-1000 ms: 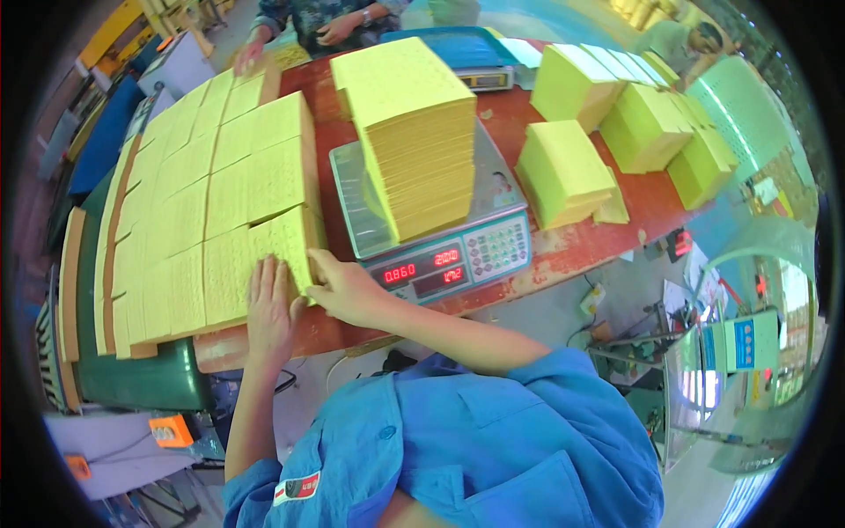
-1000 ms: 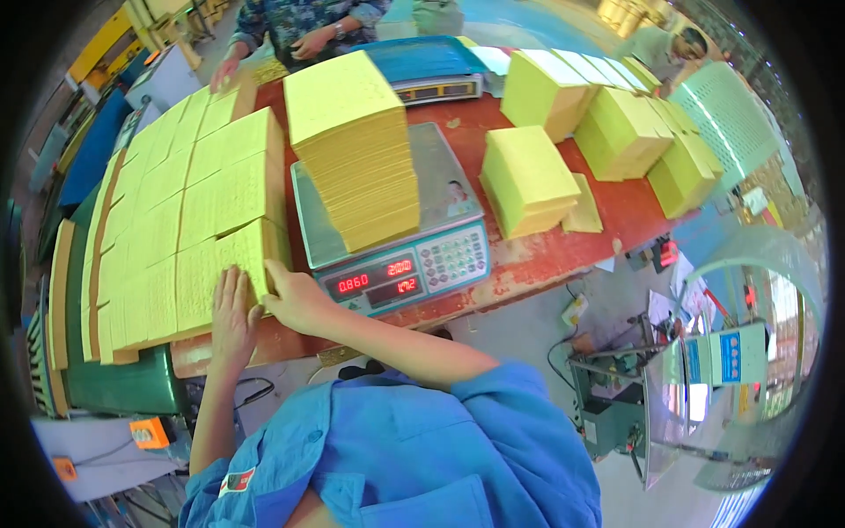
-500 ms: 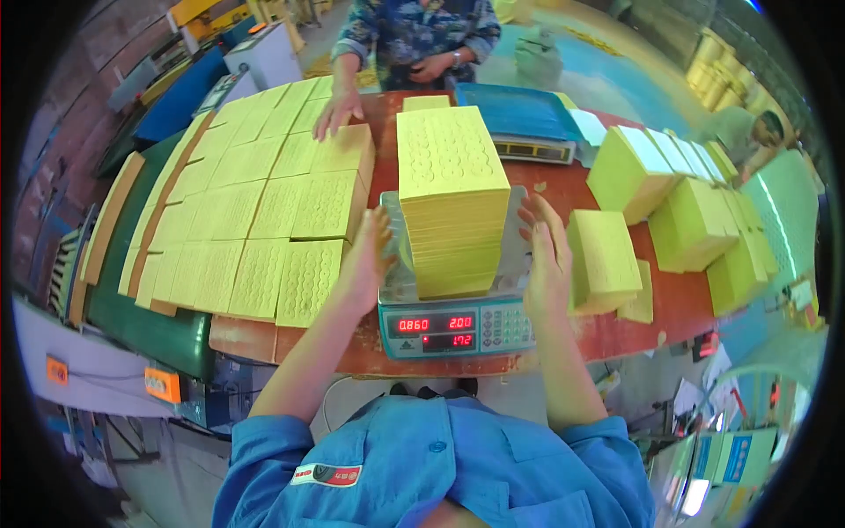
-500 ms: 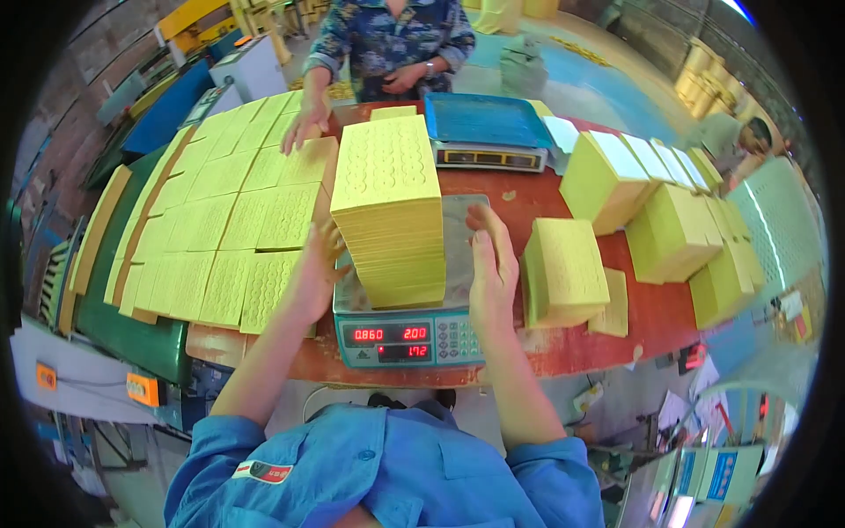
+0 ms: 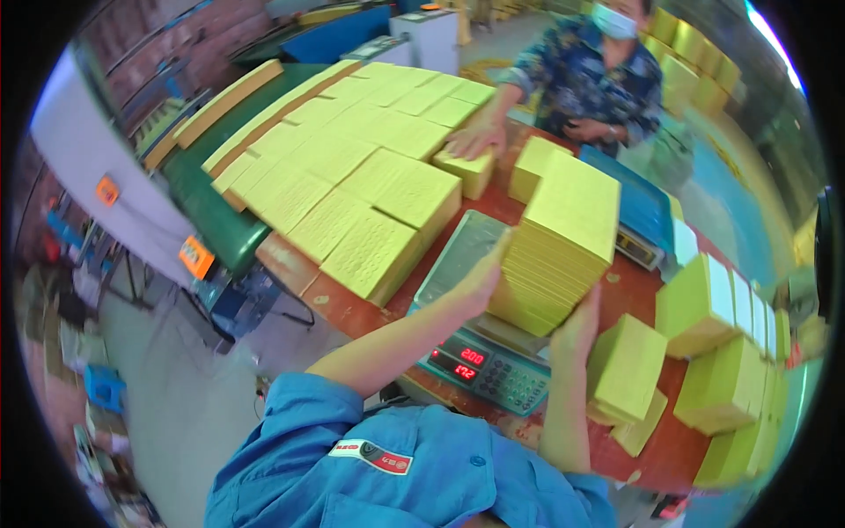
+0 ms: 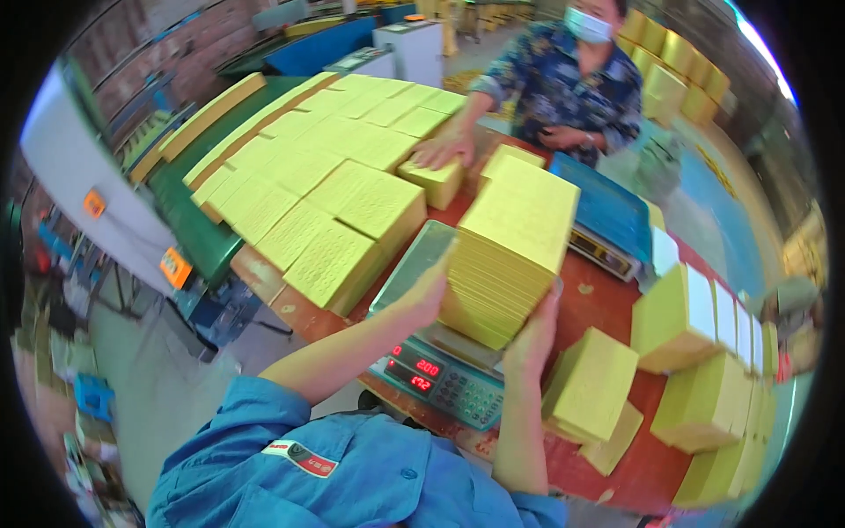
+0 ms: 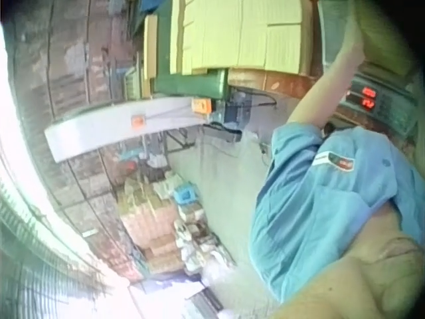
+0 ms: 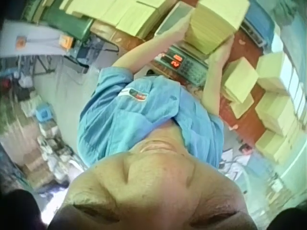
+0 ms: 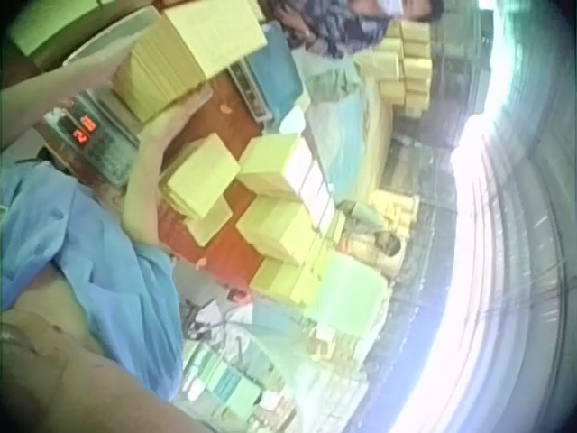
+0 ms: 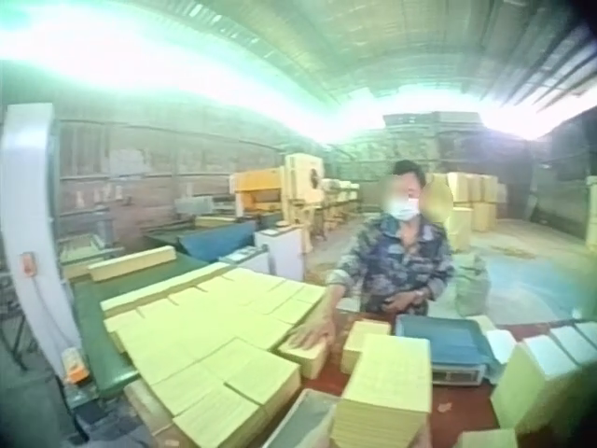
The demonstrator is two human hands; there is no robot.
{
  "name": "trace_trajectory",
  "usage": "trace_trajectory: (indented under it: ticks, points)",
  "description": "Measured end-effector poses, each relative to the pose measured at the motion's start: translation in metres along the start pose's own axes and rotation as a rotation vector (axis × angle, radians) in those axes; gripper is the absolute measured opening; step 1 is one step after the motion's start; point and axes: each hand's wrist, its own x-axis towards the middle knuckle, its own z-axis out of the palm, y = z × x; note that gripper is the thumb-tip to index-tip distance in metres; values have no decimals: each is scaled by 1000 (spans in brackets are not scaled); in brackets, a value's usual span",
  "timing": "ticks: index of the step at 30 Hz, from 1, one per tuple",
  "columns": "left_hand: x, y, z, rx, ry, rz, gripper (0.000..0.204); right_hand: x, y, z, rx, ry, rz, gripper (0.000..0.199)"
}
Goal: The recorder is weighing stacks of yellow paper on an industrial scale and placing them onto a conveyor belt or storage area in a paper mill.
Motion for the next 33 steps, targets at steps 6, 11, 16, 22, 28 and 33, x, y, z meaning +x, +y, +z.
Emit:
trace_trajectory:
  ticks: [6, 11, 16, 22, 28, 33]
  points:
    - [-11, 13, 5, -42, -5, -76, 72, 1, 22, -12, -4, 38, 27, 55]
    - [-8, 9, -12, 117, -180, -21, 70, -20, -7, 4, -192, 66, -195, 55]
    - [-39, 36, -65, 310, -283, 282, 68, -37, -28, 1, -319, 79, -337, 56]
    - [-132, 149, -242, 648, -178, 327, 41, -100, -35, 76, -599, -23, -902, 44]
    - [-161, 275, -462, 1511, 432, 868, 11, -132, 98, 215, -478, -182, -520, 36]
    - [-142, 356, -559, 1936, 252, 820, 11, -149, 151, 288, -323, -124, -320, 26]
